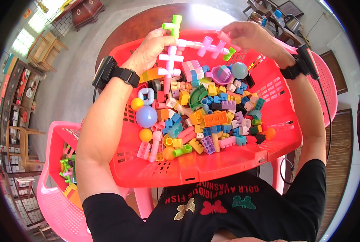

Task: Assembling colorful plastic building blocks taken from a red storage basket.

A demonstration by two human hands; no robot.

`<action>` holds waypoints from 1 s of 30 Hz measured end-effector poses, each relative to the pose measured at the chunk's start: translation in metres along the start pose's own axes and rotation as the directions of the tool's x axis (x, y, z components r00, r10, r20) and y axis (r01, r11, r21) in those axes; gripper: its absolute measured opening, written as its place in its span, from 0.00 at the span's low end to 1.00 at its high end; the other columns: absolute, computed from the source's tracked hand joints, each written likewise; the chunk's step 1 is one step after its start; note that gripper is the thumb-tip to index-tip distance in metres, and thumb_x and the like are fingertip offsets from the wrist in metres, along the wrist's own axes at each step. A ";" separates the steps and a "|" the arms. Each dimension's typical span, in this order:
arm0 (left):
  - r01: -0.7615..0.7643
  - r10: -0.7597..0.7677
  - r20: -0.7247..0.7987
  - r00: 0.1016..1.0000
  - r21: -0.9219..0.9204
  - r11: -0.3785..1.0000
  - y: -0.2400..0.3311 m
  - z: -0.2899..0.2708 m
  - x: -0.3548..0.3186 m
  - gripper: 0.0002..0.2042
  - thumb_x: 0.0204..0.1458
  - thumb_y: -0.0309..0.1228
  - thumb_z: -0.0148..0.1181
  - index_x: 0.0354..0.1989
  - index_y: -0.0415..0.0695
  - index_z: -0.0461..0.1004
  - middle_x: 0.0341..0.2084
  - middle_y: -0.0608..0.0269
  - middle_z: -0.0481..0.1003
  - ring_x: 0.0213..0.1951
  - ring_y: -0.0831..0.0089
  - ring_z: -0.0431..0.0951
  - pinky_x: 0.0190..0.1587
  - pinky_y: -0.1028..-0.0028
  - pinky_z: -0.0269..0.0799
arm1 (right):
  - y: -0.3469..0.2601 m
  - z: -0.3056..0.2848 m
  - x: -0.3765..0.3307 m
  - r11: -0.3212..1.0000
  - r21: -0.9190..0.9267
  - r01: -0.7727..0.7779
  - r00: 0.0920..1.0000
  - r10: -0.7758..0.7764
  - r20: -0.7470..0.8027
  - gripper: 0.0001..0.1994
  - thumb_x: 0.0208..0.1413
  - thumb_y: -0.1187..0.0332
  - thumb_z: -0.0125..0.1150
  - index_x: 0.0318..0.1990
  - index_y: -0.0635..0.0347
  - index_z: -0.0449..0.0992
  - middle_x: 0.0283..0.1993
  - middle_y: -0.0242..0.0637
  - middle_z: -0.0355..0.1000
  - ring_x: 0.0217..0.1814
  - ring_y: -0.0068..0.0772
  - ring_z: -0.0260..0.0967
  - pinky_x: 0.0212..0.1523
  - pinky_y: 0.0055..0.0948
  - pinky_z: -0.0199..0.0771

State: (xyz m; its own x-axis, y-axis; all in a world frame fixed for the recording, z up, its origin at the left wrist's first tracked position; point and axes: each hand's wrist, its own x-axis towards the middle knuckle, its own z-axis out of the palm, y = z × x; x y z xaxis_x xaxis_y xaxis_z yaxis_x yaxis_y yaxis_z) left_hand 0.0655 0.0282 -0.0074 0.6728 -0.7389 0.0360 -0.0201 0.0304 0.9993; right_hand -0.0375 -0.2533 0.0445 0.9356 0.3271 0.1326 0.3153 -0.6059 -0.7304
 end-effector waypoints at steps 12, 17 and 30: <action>-0.038 0.038 -0.045 0.998 -0.005 0.999 -0.005 0.023 0.006 0.10 0.54 0.27 0.52 0.43 0.38 0.68 0.35 0.59 0.74 0.41 0.69 0.77 0.46 0.69 0.74 | 0.029 0.013 0.032 0.995 0.058 0.077 0.986 -0.067 -0.155 0.19 0.54 0.73 0.53 0.55 0.61 0.67 0.30 0.27 0.67 0.28 0.13 0.61 0.27 0.18 0.62; 0.017 -0.017 0.006 1.000 0.024 1.000 -0.011 0.027 0.005 0.08 0.54 0.28 0.52 0.41 0.40 0.70 0.34 0.62 0.73 0.38 0.75 0.75 0.44 0.72 0.73 | 0.019 0.014 0.027 0.974 0.225 0.001 0.991 0.029 -0.130 0.25 0.54 0.74 0.53 0.61 0.59 0.61 0.28 0.24 0.68 0.29 0.13 0.64 0.29 0.19 0.67; 0.074 -0.069 -0.072 0.995 0.063 0.995 -0.003 0.027 0.004 0.10 0.53 0.30 0.59 0.41 0.42 0.69 0.34 0.61 0.74 0.39 0.72 0.76 0.43 0.71 0.75 | 0.042 0.015 0.023 0.926 0.199 0.322 0.936 -0.279 -0.216 0.13 0.48 0.80 0.50 0.42 0.58 0.64 0.29 0.24 0.61 0.31 0.16 0.59 0.30 0.20 0.61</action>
State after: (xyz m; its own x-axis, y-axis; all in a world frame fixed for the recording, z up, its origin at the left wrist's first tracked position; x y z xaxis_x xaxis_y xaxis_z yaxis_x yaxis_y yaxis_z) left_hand 0.0481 0.0070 -0.0103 0.7241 -0.6889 -0.0338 -0.0170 -0.0668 0.9976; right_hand -0.0047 -0.2601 0.0066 0.8217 0.3183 0.4727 0.5616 -0.3109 -0.7668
